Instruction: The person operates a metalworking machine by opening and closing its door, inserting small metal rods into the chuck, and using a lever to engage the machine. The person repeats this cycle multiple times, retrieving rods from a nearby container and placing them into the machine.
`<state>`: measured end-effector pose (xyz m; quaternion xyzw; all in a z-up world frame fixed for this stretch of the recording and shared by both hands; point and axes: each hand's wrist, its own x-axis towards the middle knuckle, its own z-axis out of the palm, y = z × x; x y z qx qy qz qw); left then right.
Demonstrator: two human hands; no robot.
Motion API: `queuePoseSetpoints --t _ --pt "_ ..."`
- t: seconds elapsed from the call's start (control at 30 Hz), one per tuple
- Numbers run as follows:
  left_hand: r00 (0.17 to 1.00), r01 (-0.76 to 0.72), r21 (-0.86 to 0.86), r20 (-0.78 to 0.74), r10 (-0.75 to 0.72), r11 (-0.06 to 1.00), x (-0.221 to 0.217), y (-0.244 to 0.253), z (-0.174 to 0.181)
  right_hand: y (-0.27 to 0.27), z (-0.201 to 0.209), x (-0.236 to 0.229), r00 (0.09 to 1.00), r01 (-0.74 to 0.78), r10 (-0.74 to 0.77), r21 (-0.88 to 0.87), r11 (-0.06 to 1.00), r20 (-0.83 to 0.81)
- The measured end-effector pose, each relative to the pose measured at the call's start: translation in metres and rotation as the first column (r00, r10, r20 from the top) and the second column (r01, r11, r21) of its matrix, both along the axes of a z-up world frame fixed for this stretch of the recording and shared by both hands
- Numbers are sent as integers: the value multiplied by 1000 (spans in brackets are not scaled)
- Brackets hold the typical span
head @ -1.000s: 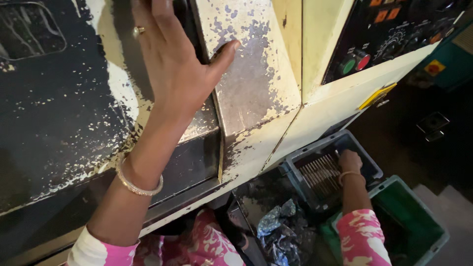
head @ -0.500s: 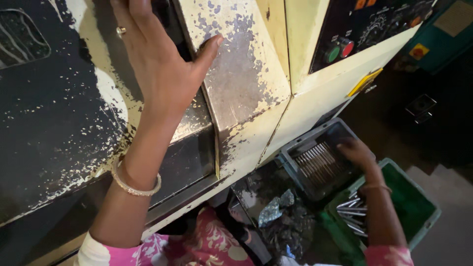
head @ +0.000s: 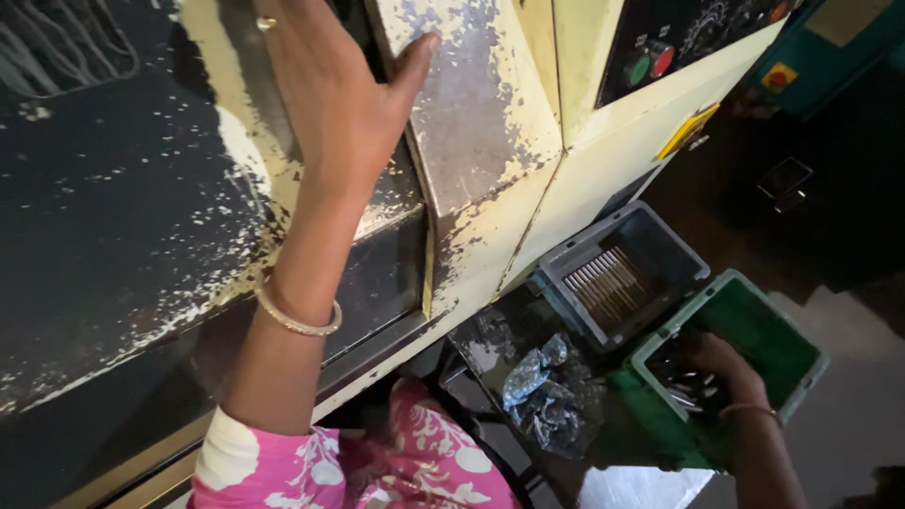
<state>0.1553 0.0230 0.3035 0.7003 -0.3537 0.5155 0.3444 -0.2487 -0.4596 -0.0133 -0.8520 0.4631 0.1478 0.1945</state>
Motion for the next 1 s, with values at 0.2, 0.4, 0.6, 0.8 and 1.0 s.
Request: queuePoseSetpoints --t 0.2,0.4,0.6,0.8,1.0 --pt "999 -8 -25 -50 7 1000 -4 -1 6 25 -1 16 980 -166 158 -58 984 -123" --pt "999 33 -69 -9 -33 997 -12 2 13 49 8 13 931 -353 333 -142 925 -148" --pt "990 139 -120 -7 -141 983 -26 9 25 53 21 9 932 -353 320 -228 907 -173" --pt "992 127 -136 36 -123 982 -31 11 31 34 55 9 938 -153 252 -368 917 238" --pt "992 126 -139 30 -123 982 -28 10 32 69 159 21 418 -10 420 -458 889 805"
